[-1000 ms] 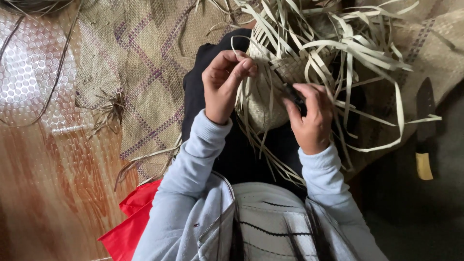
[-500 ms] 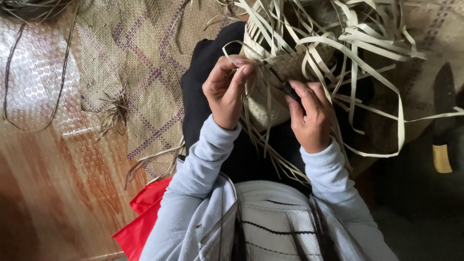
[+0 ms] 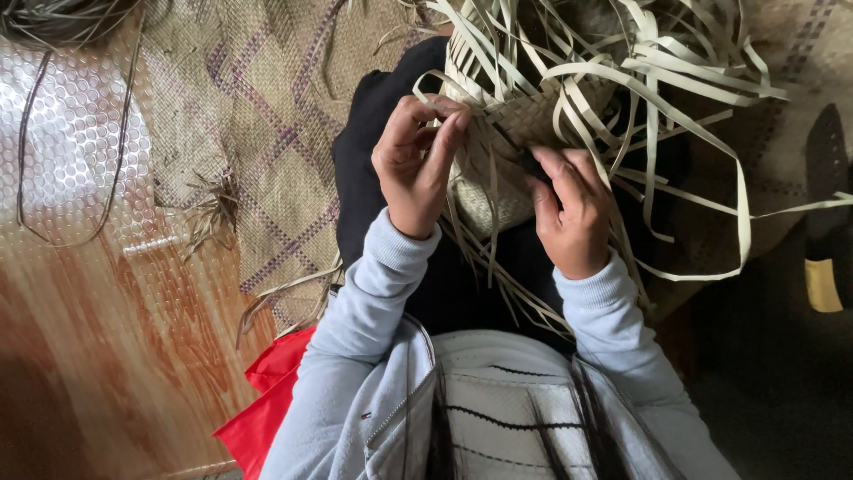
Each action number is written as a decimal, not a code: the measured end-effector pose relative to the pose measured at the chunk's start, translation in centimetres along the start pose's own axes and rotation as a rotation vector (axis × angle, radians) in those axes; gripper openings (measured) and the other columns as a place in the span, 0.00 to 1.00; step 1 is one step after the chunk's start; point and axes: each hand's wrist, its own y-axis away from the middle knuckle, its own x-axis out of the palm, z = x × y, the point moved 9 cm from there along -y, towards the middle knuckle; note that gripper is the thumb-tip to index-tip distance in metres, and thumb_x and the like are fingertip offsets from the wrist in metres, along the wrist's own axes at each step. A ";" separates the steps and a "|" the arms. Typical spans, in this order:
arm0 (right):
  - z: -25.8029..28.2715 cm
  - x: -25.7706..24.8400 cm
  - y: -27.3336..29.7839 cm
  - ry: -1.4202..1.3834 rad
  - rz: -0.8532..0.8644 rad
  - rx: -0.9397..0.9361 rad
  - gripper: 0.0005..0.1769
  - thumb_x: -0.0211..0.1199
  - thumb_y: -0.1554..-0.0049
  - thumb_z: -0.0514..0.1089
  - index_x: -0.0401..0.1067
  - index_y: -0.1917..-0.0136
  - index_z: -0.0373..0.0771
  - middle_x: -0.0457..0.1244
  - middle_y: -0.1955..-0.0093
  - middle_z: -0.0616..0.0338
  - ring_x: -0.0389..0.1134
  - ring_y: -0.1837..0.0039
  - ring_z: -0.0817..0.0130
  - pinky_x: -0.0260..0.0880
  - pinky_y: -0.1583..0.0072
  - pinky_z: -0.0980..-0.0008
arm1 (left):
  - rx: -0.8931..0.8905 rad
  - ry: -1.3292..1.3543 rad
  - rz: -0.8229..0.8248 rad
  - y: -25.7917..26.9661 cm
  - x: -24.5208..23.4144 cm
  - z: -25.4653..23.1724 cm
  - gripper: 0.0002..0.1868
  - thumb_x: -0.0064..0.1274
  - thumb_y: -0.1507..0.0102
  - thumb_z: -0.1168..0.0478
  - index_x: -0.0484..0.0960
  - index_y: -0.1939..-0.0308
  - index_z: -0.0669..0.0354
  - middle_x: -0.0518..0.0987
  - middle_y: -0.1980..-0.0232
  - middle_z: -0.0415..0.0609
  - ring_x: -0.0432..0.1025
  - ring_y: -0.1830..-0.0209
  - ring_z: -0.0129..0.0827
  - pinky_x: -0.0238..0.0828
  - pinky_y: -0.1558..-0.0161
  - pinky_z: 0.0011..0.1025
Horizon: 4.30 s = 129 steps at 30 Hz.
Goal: Weaving dried plant strips into a structured object while sitting on the floor, occasionally using a knife to assist.
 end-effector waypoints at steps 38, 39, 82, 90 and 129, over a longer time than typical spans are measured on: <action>0.1 -1.0 0.6 0.029 0.072 0.182 0.16 0.59 0.55 0.24 0.66 0.52 0.26 0.60 0.57 0.48 0.60 0.57 0.57 0.61 0.53 0.65 | 0.064 -0.248 0.554 -1.9 3.8 -1.8 0.07 0.52 0.46 0.74 0.68 0.73 0.67 0.65 0.72 0.45 0.60 0.77 0.27 0.61 0.74 0.20; 0.0 -1.0 0.7 0.024 0.072 0.182 0.15 0.59 0.55 0.25 0.66 0.52 0.26 0.60 0.56 0.48 0.60 0.57 0.56 0.62 0.52 0.65 | 0.077 -0.231 0.572 -1.8 4.0 -1.8 0.07 0.52 0.46 0.74 0.68 0.73 0.67 0.65 0.72 0.45 0.60 0.77 0.27 0.60 0.74 0.20; 0.3 0.5 -1.1 -0.154 0.025 0.533 0.13 0.55 0.48 0.30 0.64 0.48 0.31 0.53 0.68 0.66 0.47 0.69 0.79 0.47 0.63 0.83 | -0.025 0.256 1.069 -4.4 5.1 2.6 0.07 0.54 0.43 0.74 0.71 0.69 0.67 0.63 0.71 0.44 0.55 0.79 0.24 0.50 0.76 0.19; -0.7 1.9 -1.9 -0.128 -0.038 0.500 0.07 0.55 0.49 0.27 0.63 0.56 0.31 0.52 0.65 0.63 0.49 0.65 0.77 0.52 0.59 0.80 | 0.094 -0.070 0.941 -4.1 4.2 3.6 0.13 0.58 0.48 0.67 0.66 0.75 0.56 0.67 0.72 0.38 0.61 0.72 0.28 0.31 0.41 0.49; -2.2 4.2 0.2 -0.343 -0.245 0.583 0.04 0.61 0.53 0.36 0.68 0.67 0.33 0.59 0.76 0.56 0.58 0.69 0.75 0.61 0.65 0.76 | -0.079 -0.005 0.866 -3.3 2.9 4.6 0.11 0.62 0.51 0.58 0.74 0.76 0.55 0.71 0.74 0.41 0.68 0.71 0.30 0.34 0.42 0.50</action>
